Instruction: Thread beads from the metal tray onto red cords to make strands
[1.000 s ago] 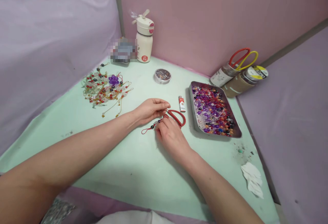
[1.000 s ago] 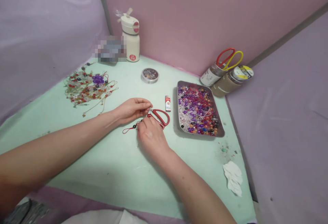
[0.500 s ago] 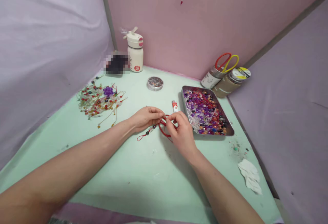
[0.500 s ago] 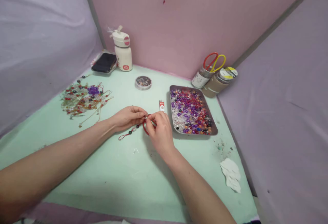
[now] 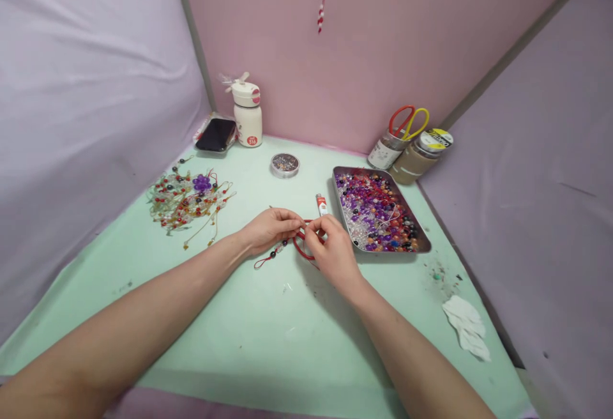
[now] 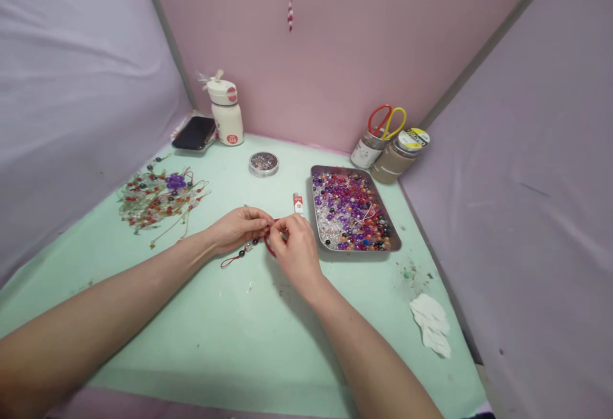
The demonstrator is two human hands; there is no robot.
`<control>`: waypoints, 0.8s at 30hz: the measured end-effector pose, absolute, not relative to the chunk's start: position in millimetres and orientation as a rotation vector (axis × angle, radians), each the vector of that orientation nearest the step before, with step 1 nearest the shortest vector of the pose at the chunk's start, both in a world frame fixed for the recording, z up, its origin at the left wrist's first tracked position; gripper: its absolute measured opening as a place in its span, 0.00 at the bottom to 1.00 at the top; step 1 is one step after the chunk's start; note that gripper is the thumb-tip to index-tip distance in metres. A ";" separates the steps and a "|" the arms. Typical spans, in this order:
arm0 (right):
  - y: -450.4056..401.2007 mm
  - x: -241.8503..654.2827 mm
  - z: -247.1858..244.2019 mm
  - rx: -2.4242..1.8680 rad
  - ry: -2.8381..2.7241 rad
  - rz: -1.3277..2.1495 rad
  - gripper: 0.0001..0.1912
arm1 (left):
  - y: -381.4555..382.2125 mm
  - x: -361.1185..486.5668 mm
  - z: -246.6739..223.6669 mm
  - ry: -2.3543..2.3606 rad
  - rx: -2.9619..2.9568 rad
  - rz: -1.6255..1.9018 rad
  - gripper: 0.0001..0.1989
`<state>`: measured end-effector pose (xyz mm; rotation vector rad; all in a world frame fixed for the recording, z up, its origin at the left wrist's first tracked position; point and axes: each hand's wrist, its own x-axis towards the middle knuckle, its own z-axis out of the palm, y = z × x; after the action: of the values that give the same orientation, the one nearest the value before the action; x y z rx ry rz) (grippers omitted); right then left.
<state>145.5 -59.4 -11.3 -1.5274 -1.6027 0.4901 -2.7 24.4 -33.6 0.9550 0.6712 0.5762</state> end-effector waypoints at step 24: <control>-57.4 146.8 -14.8 -1.562 -1.561 0.584 0.07 | 22.5 -0.9 -32.0 0.711 1.029 0.564 0.14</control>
<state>146.8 -57.4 -14.8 -1.5617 -1.5614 0.5840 -0.9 22.5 -32.0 1.0291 0.7114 0.5644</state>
